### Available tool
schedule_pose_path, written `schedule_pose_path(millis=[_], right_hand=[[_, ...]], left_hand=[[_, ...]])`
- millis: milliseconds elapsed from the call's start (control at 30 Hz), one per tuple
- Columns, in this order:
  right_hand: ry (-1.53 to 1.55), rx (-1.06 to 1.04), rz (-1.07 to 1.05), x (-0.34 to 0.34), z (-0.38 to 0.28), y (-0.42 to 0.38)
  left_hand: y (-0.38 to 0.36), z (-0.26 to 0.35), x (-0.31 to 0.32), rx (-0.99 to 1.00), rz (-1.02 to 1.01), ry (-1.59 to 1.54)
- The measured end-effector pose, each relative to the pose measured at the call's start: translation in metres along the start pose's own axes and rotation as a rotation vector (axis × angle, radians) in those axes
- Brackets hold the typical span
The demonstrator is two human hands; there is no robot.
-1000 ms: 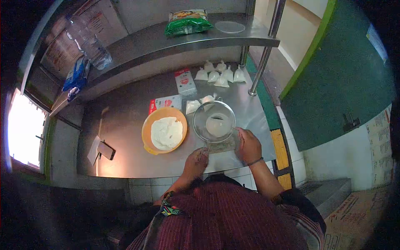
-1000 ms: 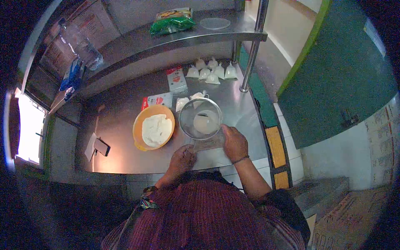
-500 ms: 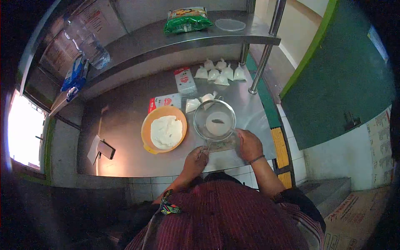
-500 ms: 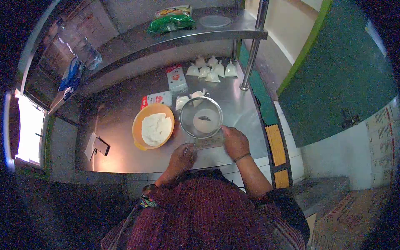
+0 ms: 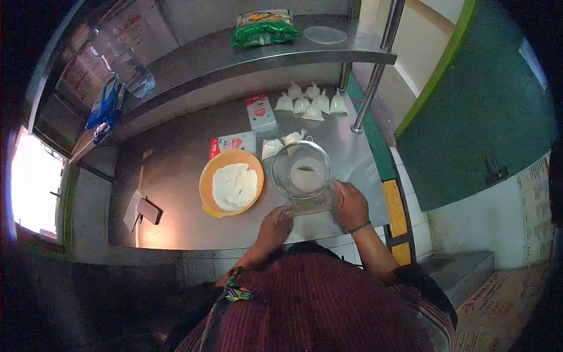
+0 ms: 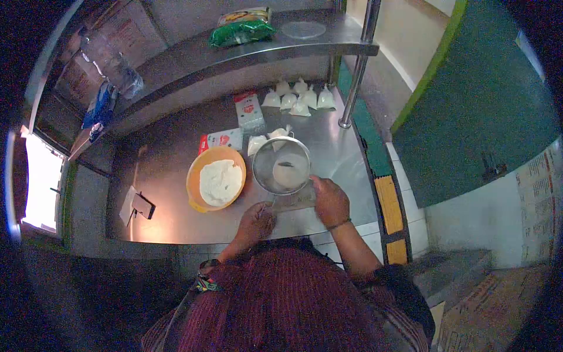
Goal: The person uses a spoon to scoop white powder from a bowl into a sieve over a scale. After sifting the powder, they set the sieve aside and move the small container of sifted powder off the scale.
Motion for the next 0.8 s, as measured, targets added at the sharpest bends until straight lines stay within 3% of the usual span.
schedule_pose_path(millis=[67,200,267,367,467,600,700,800], right_hand=[[-0.018,0.126,-0.079,0.007,0.005,-0.002],[-0.039,0.029,-0.045,0.005,0.0,-0.001],[0.007,0.086,-0.065,0.001,-0.004,-0.002],[0.001,0.06,-0.066,0.004,0.005,-0.004],[0.096,0.027,0.032,-0.003,-0.001,-0.003],[0.218,0.067,0.122,-0.011,-0.005,-0.004],[0.241,0.126,0.131,-0.011,-0.005,-0.004],[0.059,0.05,0.036,-0.007,-0.007,-0.005]], left_hand=[[0.004,-0.006,-0.002,0.154,0.113,0.258],[0.001,0.006,-0.008,0.107,0.066,0.24],[-0.001,0.01,-0.01,0.178,0.075,0.273],[-0.003,0.002,-0.006,0.015,-0.012,0.156],[-0.008,0.013,-0.01,0.139,0.083,0.147],[0.0,-0.014,-0.005,0.001,0.023,0.032],[-0.002,-0.003,-0.01,0.16,0.126,0.214],[-0.005,-0.007,-0.004,0.007,0.024,0.158]])
Point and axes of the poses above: each hand's wrist, its own y-axis towards the middle knuckle, its own x-axis out of the palm, z = x × y, the point moved 5 cm from there along y, towards the middle knuckle, and after that the axes turned 14 degrees about y, right-handed, at the moved point
